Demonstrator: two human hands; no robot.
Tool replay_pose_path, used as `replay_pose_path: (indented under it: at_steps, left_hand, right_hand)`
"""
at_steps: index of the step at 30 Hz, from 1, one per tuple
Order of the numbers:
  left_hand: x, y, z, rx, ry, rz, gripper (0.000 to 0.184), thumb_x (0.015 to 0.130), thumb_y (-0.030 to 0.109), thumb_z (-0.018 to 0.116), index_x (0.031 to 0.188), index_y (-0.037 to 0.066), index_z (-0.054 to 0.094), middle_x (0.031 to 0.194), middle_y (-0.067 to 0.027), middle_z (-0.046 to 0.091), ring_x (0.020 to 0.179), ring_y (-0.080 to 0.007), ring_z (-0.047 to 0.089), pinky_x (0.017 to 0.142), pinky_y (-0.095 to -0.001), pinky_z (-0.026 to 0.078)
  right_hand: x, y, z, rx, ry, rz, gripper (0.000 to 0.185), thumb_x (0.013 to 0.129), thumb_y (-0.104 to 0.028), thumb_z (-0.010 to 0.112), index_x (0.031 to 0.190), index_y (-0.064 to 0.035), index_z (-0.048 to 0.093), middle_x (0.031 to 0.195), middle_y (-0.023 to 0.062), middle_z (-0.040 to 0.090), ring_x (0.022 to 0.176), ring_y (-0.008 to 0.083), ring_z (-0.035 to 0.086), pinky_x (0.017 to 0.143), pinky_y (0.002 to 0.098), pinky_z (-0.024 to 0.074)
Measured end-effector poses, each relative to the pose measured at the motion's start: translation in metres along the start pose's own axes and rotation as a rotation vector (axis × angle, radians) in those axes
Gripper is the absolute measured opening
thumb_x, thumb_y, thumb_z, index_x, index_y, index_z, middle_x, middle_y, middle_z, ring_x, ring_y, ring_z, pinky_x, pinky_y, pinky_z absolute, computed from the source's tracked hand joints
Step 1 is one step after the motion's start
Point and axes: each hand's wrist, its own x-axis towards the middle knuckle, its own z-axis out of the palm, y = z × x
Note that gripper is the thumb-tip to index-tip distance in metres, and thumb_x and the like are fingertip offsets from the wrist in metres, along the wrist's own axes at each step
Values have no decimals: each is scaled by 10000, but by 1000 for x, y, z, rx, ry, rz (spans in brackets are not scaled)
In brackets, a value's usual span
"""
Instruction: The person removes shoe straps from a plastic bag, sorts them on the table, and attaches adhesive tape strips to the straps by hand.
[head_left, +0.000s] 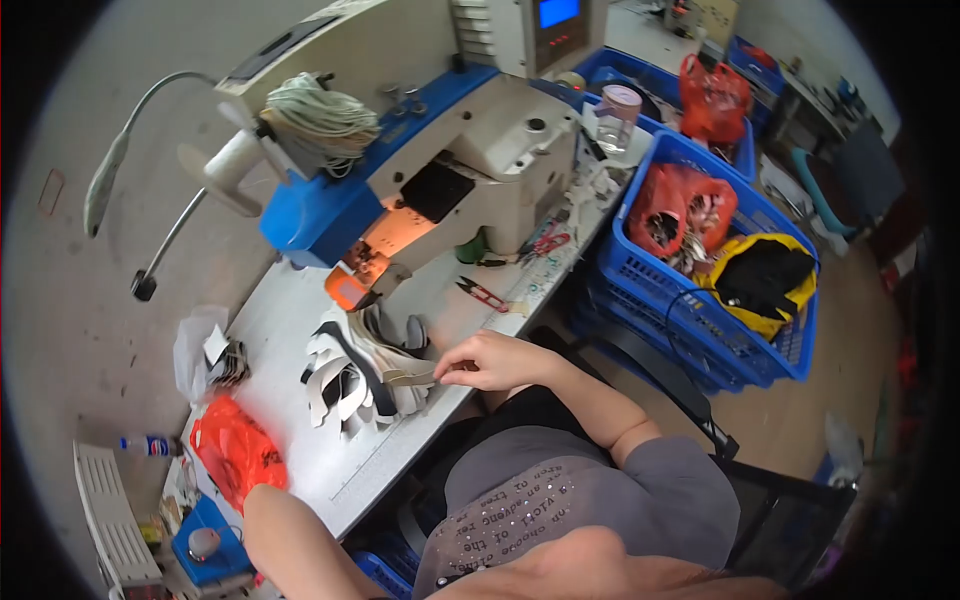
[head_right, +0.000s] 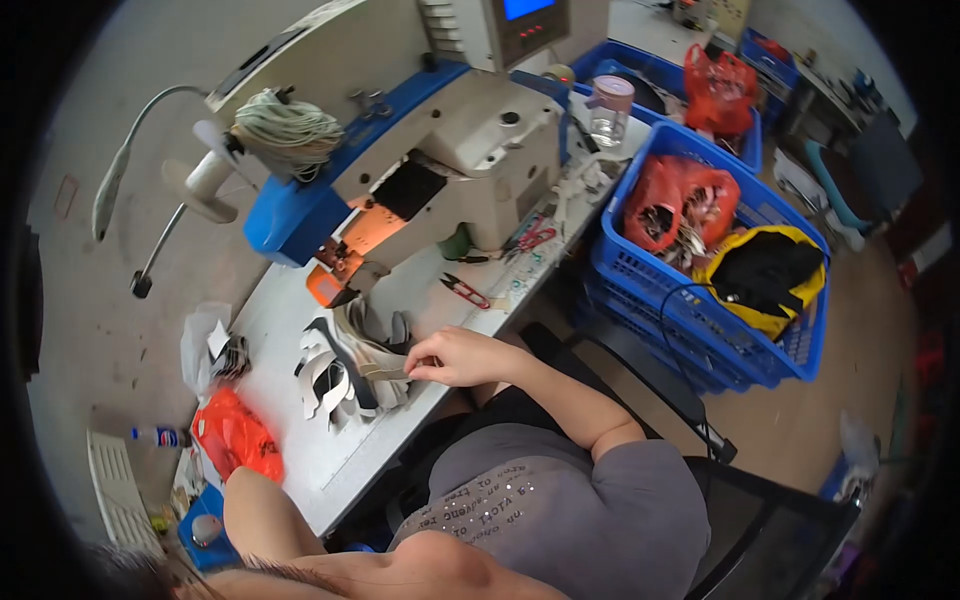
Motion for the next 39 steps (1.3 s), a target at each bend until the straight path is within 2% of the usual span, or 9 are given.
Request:
replay_pose_path:
  at_steps: [4,39]
  left_hand:
    - [-4,-8,-1,-69,-11,-16,292,994,277,455,1189,117,601,1237,15,582,1152,-160,516,927,-367,452]
    - [-31,-53,-26,-134,3,-50,369,970,353,462,1241,121,553,1283,-51,543,1199,-216,470,985,-456,369]
  right_hand:
    - [0,6,6,-15,-18,67,212,862,-194,634,954,-13,693,719,126,667,657,249,636,632,358,480]
    - [18,37,6,-17,-27,162,230,862,-210,619,961,-16,690,726,141,675,688,290,655,660,382,489]
